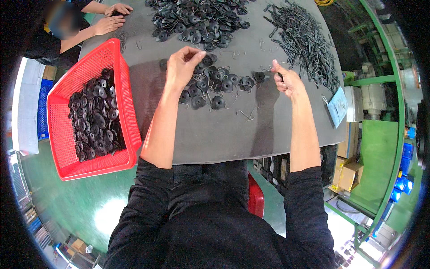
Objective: The person sits at a table and repeatedly picks small black circular parts and metal hooks, inserts the hooks into the parts, and places the assembled units into a red basket. A coworker across the table performs similar assembly.
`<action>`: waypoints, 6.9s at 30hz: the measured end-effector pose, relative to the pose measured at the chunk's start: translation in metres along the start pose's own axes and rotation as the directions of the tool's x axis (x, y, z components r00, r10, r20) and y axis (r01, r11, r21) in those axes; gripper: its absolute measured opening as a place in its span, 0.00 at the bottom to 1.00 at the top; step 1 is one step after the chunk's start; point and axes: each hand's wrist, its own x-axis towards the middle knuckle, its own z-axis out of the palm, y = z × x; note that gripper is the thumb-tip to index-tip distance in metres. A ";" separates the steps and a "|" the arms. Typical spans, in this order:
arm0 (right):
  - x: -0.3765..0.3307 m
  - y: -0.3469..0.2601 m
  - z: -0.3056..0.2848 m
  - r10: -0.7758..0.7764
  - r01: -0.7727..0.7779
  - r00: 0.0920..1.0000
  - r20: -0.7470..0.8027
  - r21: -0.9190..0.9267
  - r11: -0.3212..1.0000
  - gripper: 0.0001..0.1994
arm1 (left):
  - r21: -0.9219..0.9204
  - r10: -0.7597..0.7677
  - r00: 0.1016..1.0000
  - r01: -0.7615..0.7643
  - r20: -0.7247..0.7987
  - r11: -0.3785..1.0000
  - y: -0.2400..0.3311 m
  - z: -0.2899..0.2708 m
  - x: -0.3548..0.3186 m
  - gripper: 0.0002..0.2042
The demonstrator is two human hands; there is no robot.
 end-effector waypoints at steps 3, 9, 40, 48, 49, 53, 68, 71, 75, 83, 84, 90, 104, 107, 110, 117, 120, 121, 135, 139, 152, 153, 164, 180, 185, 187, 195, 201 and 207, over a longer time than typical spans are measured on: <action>-0.001 0.012 0.011 -0.273 0.230 0.960 -0.066 -0.373 0.899 0.23 | -0.096 -0.122 0.984 0.136 0.132 0.986 -0.007 -0.003 0.003 0.10; -0.002 0.017 0.022 -0.338 0.325 0.939 0.058 -0.465 0.824 0.15 | 0.085 -0.121 0.982 0.109 0.145 0.990 -0.003 -0.003 -0.001 0.09; -0.141 -0.072 0.321 -0.730 0.894 0.444 0.520 -0.204 0.399 0.16 | 0.744 0.273 0.830 0.231 -0.487 0.628 0.130 -0.164 -0.127 0.09; -0.083 -0.062 0.278 -0.782 0.808 0.538 0.313 -0.456 0.373 0.11 | 0.596 0.431 0.755 -0.067 -0.494 0.800 0.130 -0.150 -0.141 0.09; -0.063 -0.060 0.256 -0.729 0.654 0.645 0.231 -0.660 0.369 0.11 | 0.562 0.444 0.797 -0.162 -0.409 0.811 0.132 -0.128 -0.139 0.08; -0.012 -0.021 0.217 -0.616 0.369 0.774 0.146 -0.895 0.252 0.14 | 0.475 0.259 0.961 -0.183 -0.099 0.861 0.092 -0.054 -0.110 0.06; -0.008 -0.018 0.207 -0.499 0.673 0.721 0.480 -0.656 0.342 0.15 | 0.233 0.049 0.964 0.014 -0.263 0.972 -0.030 -0.060 -0.020 0.09; -0.022 -0.026 0.215 -0.432 0.587 0.764 0.479 -0.795 0.156 0.15 | 0.262 0.232 0.937 -0.163 -0.261 0.951 -0.016 -0.058 -0.027 0.08; -0.008 -0.029 0.209 -0.446 0.663 0.733 0.513 -0.685 0.302 0.12 | -0.123 0.010 0.970 -0.041 -0.241 0.992 -0.026 -0.066 -0.032 0.07; -0.021 -0.012 0.160 -0.402 0.441 0.866 0.296 -0.076 0.894 0.07 | 0.203 -0.218 0.973 0.230 -0.077 0.952 -0.022 -0.064 -0.080 0.13; -0.026 -0.011 0.159 -0.427 0.473 0.868 0.252 -0.162 0.866 0.07 | 0.534 -0.144 0.985 0.170 -0.090 0.828 -0.020 -0.059 -0.085 0.15; -0.036 -0.010 0.130 -0.362 0.228 0.896 0.258 0.433 0.872 0.06 | 0.628 -0.131 0.991 0.086 0.025 0.774 -0.018 -0.056 -0.083 0.16; -0.081 0.040 0.142 -0.400 0.311 0.908 0.127 -0.843 0.439 0.18 | 0.493 -0.005 0.997 -0.032 0.072 0.870 -0.028 -0.046 -0.089 0.15; -0.071 0.045 0.136 -0.388 0.397 0.902 0.188 -0.713 0.577 0.16 | -0.296 -0.138 0.966 0.200 0.219 0.934 -0.024 -0.050 -0.091 0.11; -0.091 0.028 0.115 -0.172 0.214 0.949 0.264 -0.140 0.967 0.10 | -0.644 -0.262 0.932 0.364 0.252 0.673 -0.001 -0.057 -0.100 0.12; -0.064 0.053 0.103 -0.528 0.422 0.847 -0.061 -0.526 0.738 0.14 | 0.577 -0.224 0.969 0.122 0.108 0.808 0.005 -0.030 -0.099 0.16; -0.055 0.043 0.138 -0.535 0.243 0.837 -0.114 -0.799 0.550 0.18 | 0.689 0.057 0.997 -0.011 -0.044 0.725 -0.013 -0.007 -0.110 0.18; -0.057 0.039 0.145 -0.585 0.270 0.806 -0.091 -0.823 0.500 0.17 | 0.674 0.005 1.000 0.009 -0.019 0.739 -0.014 -0.006 -0.109 0.17; -0.068 0.023 0.155 -0.371 0.177 0.929 0.002 -0.881 0.439 0.23 | -0.326 -0.310 0.867 0.445 0.391 0.834 -0.007 -0.033 -0.090 0.11; -0.055 0.017 0.150 -0.307 0.268 0.946 0.102 -0.780 0.566 0.22 | 0.465 -0.145 0.975 0.051 0.168 0.884 0.002 0.002 -0.105 0.18; -0.032 0.011 0.099 -0.332 0.328 0.936 0.118 -0.632 0.702 0.16 | 0.463 -0.107 0.952 -0.040 0.287 0.885 0.003 0.013 -0.107 0.16; -0.032 0.009 0.105 -0.394 0.331 0.913 0.109 -0.763 0.556 0.17 | 0.456 -0.086 0.955 -0.056 0.285 0.888 0.004 0.012 -0.108 0.16; -0.042 -0.010 0.106 -0.210 0.184 0.972 0.101 -0.887 0.423 0.13 | 0.376 0.243 0.966 -0.192 -0.091 0.907 0.117 -0.097 -0.154 0.11; -0.175 -0.047 0.287 -0.832 0.919 0.380 0.403 -0.263 0.292 0.22 | 0.801 0.314 0.839 0.215 -0.444 0.559 0.090 -0.216 -0.185 0.10; -0.067 -0.008 0.120 -0.698 0.359 0.716 -0.008 -0.854 0.378 0.12 | 0.611 0.546 0.758 -0.252 -0.357 0.750 0.119 -0.136 -0.160 0.04; -0.054 0.004 0.088 -0.543 0.098 0.819 -0.187 -0.886 0.452 0.13 | 0.541 0.521 0.827 -0.345 -0.211 0.767 0.124 -0.093 -0.151 0.05; -0.032 0.024 0.089 -0.514 0.302 0.858 -0.003 -0.805 0.510 0.18 | 0.831 0.200 0.953 -0.296 0.226 0.471 0.026 0.043 -0.038 0.13; -0.032 0.026 0.049 -0.405 0.365 0.913 -0.043 -0.351 0.862 0.20 | 0.790 0.187 0.920 -0.392 0.345 0.472 0.004 0.061 -0.009 0.11; -0.044 0.022 0.046 -0.297 0.291 0.955 -0.012 -0.165 0.942 0.17 | -0.133 -0.051 0.965 0.087 0.259 0.987 0.027 0.022 -0.005 0.09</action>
